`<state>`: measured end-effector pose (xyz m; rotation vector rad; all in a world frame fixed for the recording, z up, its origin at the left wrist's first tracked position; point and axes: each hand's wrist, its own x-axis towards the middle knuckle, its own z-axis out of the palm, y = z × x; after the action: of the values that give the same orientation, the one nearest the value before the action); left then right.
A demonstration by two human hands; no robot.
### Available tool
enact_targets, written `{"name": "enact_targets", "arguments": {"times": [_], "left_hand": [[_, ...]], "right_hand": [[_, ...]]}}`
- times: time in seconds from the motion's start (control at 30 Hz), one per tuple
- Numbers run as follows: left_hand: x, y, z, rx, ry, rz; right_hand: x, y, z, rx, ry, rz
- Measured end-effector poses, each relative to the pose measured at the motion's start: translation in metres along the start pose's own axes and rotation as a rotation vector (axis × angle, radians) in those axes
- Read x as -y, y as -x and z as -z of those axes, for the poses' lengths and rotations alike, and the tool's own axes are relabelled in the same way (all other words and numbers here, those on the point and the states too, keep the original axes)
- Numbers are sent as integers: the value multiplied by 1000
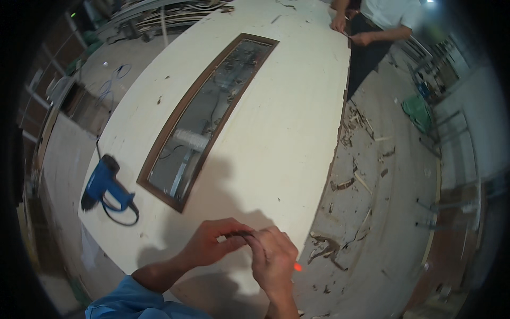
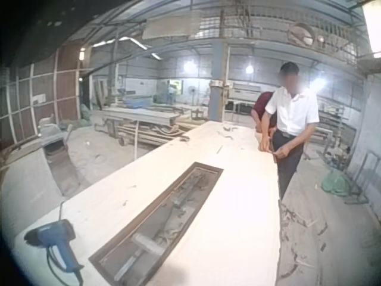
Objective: The person uses a red utility knife to trim excess material along the edge of a brown frame on a white door panel. They repeatedly scrape and remove small debris by hand while working around the frame perimeter.
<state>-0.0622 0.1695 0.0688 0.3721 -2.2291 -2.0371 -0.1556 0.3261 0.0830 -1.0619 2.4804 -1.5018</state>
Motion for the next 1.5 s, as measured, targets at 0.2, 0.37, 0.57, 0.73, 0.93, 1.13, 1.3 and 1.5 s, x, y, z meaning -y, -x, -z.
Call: {"name": "enact_targets", "arguments": {"times": [0.2, 0.37, 0.57, 0.73, 0.93, 1.13, 1.3, 1.5], "left_hand": [[-18, 41, -84, -345, 32, -76], [-34, 37, -159, -466, -275, -151], [-43, 12, -193, -765, -115, -86], [0, 4, -169, -1027, 153, 37], [56, -12, -127, -1107, -1192, 299], [108, -141, -62, -1430, -1111, 684], [94, -395, -18, -1470, -934, 650], [73, -612, 38, -890, -935, 44]], "right_hand": [[-22, 31, 67, 289, -186, 14], [-38, 61, 124, 380, -186, -87], [-75, 69, 154, 589, -220, -161], [-114, 62, 148, 924, -281, -534], [-162, -26, 163, 610, -296, -406], [-222, -194, 188, 432, -364, -357], [-235, -306, 209, 382, -294, -346], [-236, -414, 197, 447, -332, -180]]}}
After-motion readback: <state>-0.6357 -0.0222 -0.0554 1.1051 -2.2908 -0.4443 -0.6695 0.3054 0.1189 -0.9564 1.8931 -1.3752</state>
